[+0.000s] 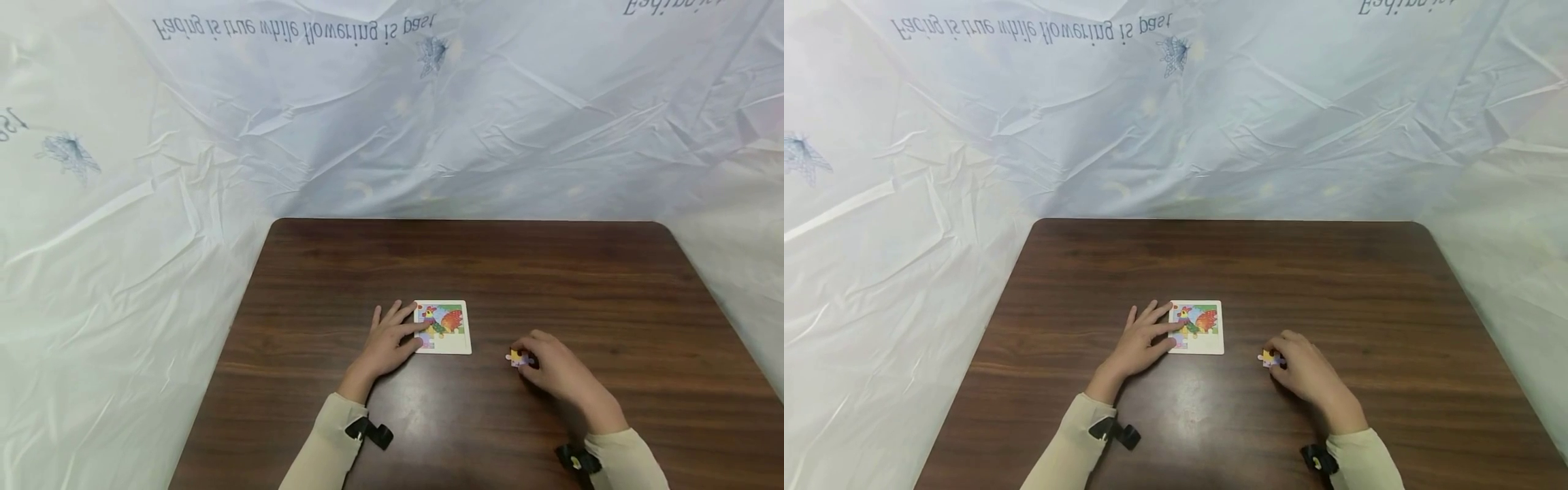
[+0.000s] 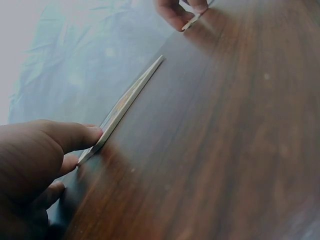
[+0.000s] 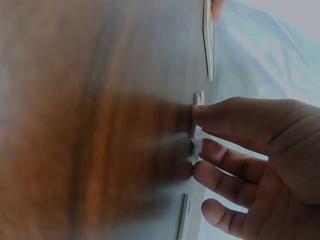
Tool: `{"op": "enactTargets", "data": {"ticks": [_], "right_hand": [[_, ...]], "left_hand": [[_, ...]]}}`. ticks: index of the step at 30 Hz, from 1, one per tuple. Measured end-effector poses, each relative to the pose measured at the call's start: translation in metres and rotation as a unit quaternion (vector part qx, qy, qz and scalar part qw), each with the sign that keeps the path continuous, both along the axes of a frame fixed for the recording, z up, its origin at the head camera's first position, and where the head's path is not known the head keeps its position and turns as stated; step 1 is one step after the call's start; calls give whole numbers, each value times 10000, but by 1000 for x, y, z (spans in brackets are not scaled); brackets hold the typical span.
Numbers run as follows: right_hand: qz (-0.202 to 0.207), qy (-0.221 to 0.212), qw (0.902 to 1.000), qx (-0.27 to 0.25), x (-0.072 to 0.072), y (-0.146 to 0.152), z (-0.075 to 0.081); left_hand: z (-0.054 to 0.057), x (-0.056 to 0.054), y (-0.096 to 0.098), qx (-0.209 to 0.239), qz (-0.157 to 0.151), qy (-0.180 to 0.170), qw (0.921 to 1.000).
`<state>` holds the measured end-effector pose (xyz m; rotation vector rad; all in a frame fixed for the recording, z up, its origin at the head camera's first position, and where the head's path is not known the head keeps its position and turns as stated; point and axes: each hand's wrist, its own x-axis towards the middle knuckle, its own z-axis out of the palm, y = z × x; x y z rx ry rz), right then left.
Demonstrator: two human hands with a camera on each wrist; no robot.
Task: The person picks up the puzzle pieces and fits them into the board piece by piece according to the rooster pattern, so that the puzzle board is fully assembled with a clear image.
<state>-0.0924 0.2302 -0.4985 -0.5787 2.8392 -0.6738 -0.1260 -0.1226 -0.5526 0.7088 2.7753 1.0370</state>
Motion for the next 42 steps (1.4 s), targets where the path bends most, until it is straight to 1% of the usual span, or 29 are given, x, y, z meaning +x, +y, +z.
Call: {"op": "enactTargets", "data": {"ticks": [3,6,12,16,19,25,31,42], "right_hand": [[10,86,10000,-35,1,-2,-2],[60,263,9996,-13,1,-4,-3],[35,489,9987,153,0,-10,-3],[-10,498,9987,54,-1,-13,-4],[34,499,9987,-55,-2,-16,-3],[209,482,9985,-153,-8,-27,-3],[444,614,9969,-222,-15,-41,-3],[746,520,9955,-269,-25,-75,-1]], "left_hand": [[1,0,0,12,2,-16,10000],[1,0,0,19,12,-5,10000],[1,1,0,34,13,26,10000],[1,1,1,74,-7,62,10000],[1,0,1,95,-33,79,9999],[-1,0,1,43,-25,72,10000],[-3,-1,1,-16,-28,48,10000],[-1,-1,0,-6,-18,8,10000]]}}
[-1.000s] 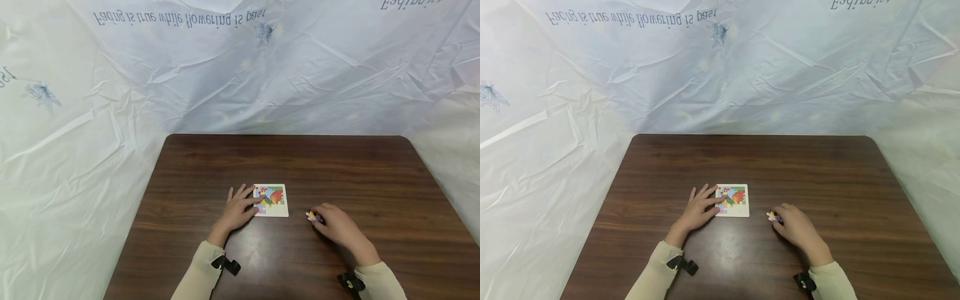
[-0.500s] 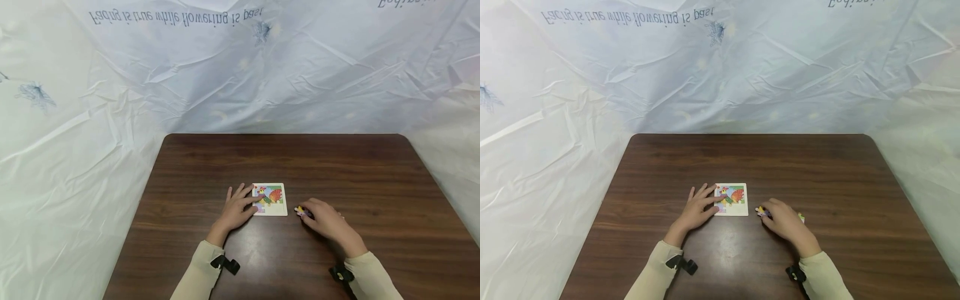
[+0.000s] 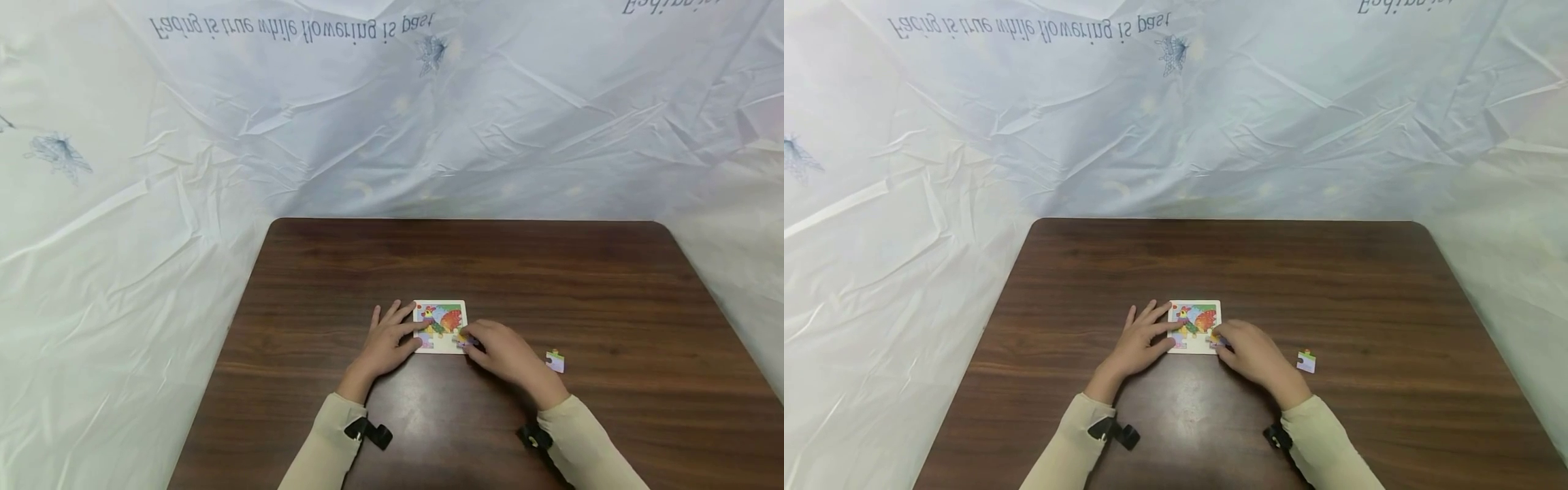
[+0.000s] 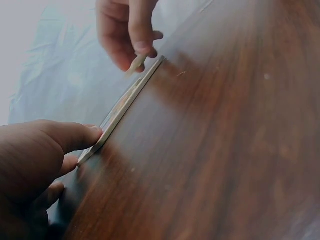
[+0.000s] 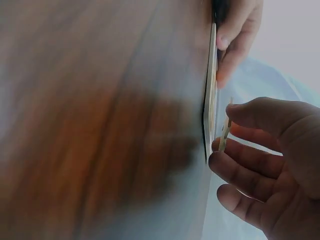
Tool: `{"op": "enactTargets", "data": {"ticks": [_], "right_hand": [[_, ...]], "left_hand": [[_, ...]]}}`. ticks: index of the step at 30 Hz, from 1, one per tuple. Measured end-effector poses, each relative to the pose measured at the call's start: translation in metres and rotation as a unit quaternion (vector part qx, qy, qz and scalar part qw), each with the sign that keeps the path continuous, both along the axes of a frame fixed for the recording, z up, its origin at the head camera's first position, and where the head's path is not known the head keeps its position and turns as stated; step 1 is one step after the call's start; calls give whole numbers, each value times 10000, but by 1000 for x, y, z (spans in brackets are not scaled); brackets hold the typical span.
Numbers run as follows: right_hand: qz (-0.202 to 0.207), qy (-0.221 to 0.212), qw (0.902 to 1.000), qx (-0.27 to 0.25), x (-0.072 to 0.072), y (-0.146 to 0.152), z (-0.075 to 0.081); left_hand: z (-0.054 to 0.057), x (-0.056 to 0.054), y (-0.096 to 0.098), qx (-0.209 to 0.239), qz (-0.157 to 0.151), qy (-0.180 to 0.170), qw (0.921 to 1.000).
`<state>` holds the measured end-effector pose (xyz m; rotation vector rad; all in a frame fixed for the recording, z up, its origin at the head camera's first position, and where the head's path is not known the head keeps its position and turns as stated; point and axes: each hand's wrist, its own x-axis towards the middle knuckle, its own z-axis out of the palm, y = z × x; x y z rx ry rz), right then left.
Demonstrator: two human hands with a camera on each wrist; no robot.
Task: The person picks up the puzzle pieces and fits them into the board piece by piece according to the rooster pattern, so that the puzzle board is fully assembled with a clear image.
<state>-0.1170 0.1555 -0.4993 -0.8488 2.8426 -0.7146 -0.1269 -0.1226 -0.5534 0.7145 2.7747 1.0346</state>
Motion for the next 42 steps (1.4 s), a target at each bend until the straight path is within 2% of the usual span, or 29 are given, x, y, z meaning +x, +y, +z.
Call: {"op": "enactTargets", "data": {"ticks": [8,13,17,25,28,34,42], "right_hand": [[628,412,9969,-213,-9,-23,-6],[919,403,9947,-215,-15,-33,-7],[980,291,9946,-192,-17,-35,-7],[1086,350,9933,-194,-15,-36,-9],[1088,483,9929,-84,-13,-36,-10],[1038,1044,9883,387,-11,-39,-9],[1155,934,9886,241,-8,-39,-11]], "left_hand": [[-1,1,-3,20,43,71,10000],[-2,0,-5,-40,123,35,9999],[-2,-1,-6,-57,121,45,9999],[-2,0,-3,-16,92,61,9999],[-1,1,-2,-30,63,49,10000],[-1,-1,-1,-11,54,148,9999],[-1,-1,-1,10,26,97,9999]]}}
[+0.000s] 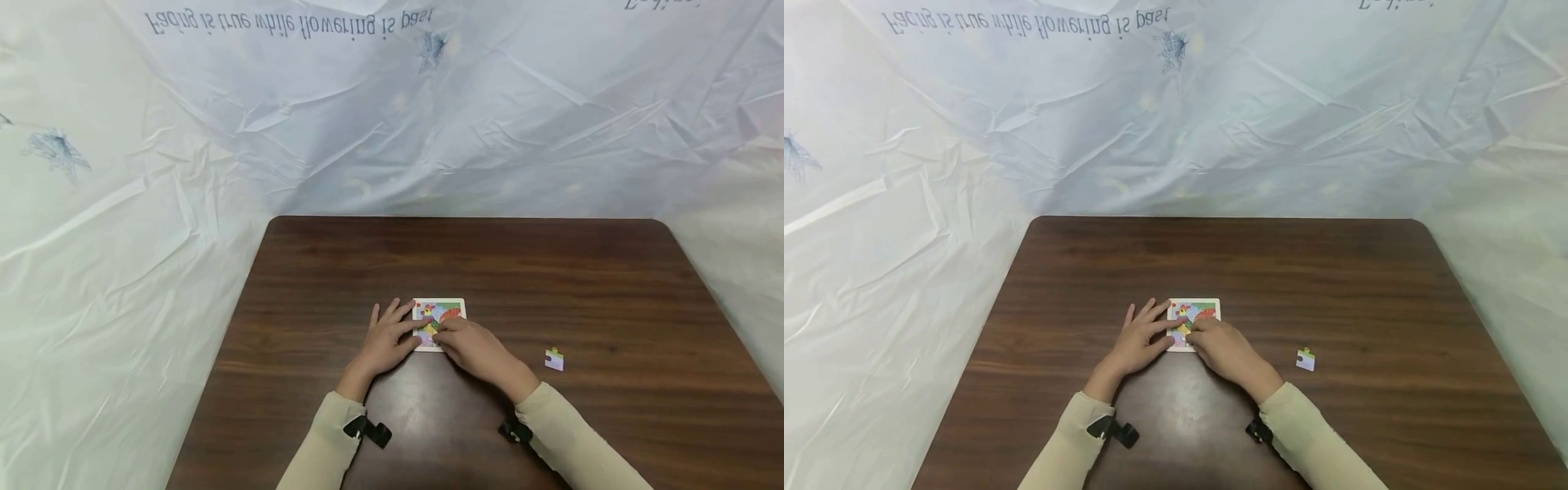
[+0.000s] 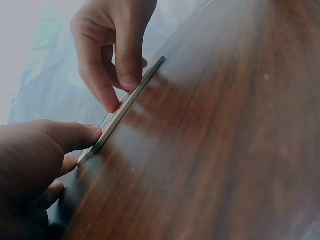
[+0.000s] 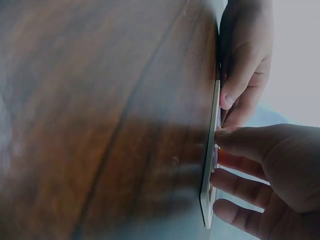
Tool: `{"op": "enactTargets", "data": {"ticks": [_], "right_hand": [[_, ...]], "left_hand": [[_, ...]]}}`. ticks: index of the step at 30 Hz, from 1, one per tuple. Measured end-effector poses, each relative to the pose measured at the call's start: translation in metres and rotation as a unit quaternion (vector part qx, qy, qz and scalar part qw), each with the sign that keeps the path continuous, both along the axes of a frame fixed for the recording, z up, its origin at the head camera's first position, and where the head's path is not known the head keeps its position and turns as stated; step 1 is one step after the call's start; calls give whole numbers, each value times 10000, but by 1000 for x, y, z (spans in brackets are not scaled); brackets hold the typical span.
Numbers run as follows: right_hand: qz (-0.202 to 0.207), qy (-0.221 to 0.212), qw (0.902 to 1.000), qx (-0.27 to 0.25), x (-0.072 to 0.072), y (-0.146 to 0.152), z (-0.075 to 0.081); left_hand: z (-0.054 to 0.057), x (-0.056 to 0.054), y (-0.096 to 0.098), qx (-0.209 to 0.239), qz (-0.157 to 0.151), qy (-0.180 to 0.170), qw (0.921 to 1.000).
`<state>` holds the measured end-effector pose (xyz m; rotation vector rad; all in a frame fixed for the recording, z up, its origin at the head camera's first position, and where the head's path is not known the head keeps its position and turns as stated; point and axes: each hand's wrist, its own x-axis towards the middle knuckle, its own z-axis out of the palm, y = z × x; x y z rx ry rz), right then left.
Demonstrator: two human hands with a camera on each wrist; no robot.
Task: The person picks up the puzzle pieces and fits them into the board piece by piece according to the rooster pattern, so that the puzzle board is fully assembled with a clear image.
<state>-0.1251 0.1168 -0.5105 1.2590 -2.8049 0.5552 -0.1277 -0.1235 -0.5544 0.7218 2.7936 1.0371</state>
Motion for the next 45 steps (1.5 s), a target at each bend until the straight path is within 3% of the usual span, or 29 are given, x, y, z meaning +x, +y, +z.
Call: {"op": "enactTargets", "data": {"ticks": [9,15,18,23,28,36,45], "right_hand": [[38,-511,9987,-77,-1,6,0],[-800,-712,9920,-664,1,27,3],[-1161,-827,9874,-688,4,41,5],[-1349,-770,9851,-735,8,61,4],[-1452,-566,9855,-671,8,77,5],[-1798,-602,9817,-200,15,116,13],[-1763,-1320,9755,43,32,161,18]], "left_hand": [[-2,-1,-1,-19,33,-57,10000],[-1,-1,1,-45,17,-32,10000],[1,0,1,-66,1,-17,10000],[4,1,2,-12,-29,-109,9999],[4,1,2,39,-38,-109,9999],[4,0,2,-40,-35,-160,9999],[4,0,1,-122,-1,-159,9998]]}}
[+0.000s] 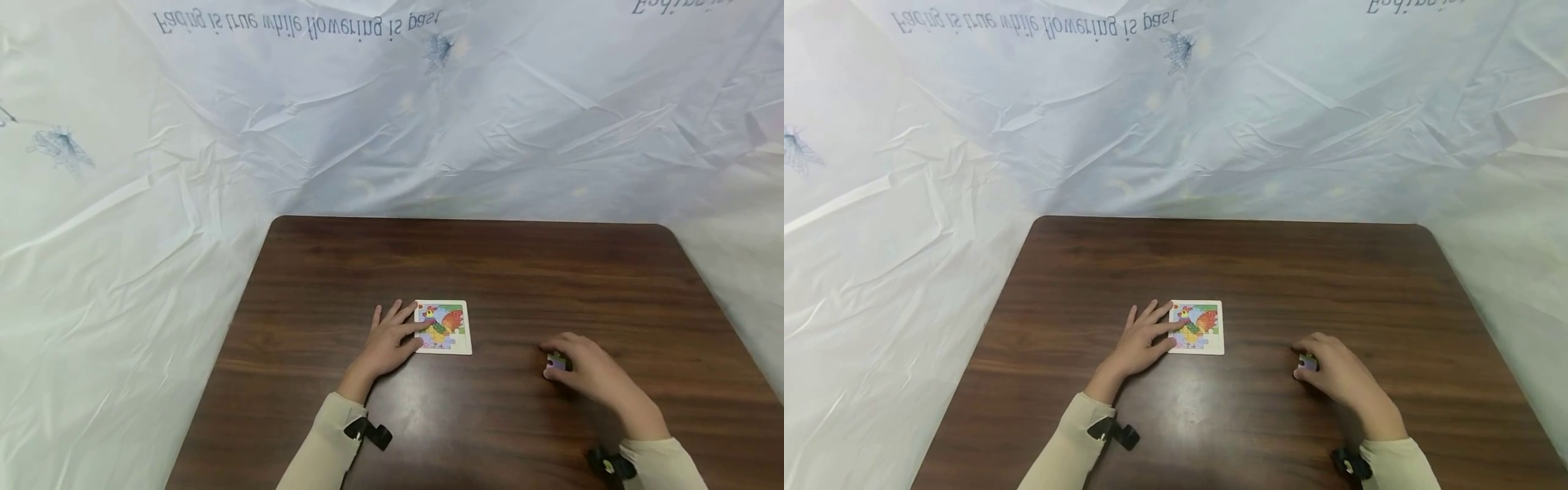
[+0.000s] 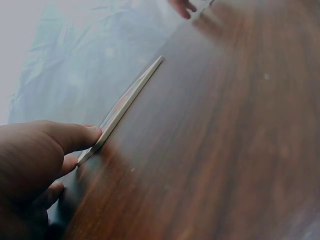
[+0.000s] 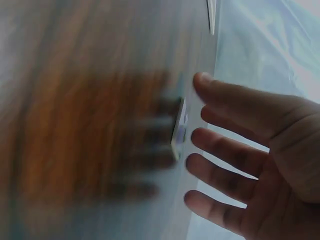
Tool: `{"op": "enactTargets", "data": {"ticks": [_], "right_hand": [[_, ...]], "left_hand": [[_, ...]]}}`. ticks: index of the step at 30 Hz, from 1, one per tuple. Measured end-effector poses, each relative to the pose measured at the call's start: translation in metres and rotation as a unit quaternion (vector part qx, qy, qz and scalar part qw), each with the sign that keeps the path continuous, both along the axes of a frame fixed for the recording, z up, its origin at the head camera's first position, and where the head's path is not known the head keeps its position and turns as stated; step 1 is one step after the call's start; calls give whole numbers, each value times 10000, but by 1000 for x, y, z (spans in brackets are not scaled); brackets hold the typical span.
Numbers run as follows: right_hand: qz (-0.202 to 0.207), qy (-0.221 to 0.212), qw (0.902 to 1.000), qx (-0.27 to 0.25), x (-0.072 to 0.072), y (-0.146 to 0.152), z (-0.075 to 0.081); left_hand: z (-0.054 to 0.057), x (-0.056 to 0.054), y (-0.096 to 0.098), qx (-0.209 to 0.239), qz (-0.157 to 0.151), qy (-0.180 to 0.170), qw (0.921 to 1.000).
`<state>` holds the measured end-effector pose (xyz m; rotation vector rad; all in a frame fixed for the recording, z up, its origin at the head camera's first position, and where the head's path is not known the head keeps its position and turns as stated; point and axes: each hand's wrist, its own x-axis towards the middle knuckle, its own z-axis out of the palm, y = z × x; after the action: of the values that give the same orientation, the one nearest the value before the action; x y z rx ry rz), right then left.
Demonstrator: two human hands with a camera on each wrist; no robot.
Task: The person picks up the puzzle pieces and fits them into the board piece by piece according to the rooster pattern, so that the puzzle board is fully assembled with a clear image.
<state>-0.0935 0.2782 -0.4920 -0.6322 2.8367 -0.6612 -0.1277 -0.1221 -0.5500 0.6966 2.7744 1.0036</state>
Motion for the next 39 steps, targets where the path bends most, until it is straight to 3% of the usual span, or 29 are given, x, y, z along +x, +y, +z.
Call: {"op": "enactTargets", "data": {"ticks": [4,9,14,21,29,39], "right_hand": [[-98,-146,9997,140,3,3,-2],[-185,26,9996,200,6,2,-5],[-102,203,9997,93,4,1,-10],[-226,52,9996,-162,-1,-3,-13],[-272,548,9967,-534,-9,-26,-8],[86,1022,9909,-873,-25,-61,-11]], "left_hand": [[0,1,-1,50,25,11,10000],[1,2,-1,113,-8,6,9999],[1,1,-2,81,-6,1,10000],[0,1,-2,79,-28,-22,10000],[0,1,-2,81,-26,14,10000],[-1,2,-2,31,-35,-24,10000]]}}
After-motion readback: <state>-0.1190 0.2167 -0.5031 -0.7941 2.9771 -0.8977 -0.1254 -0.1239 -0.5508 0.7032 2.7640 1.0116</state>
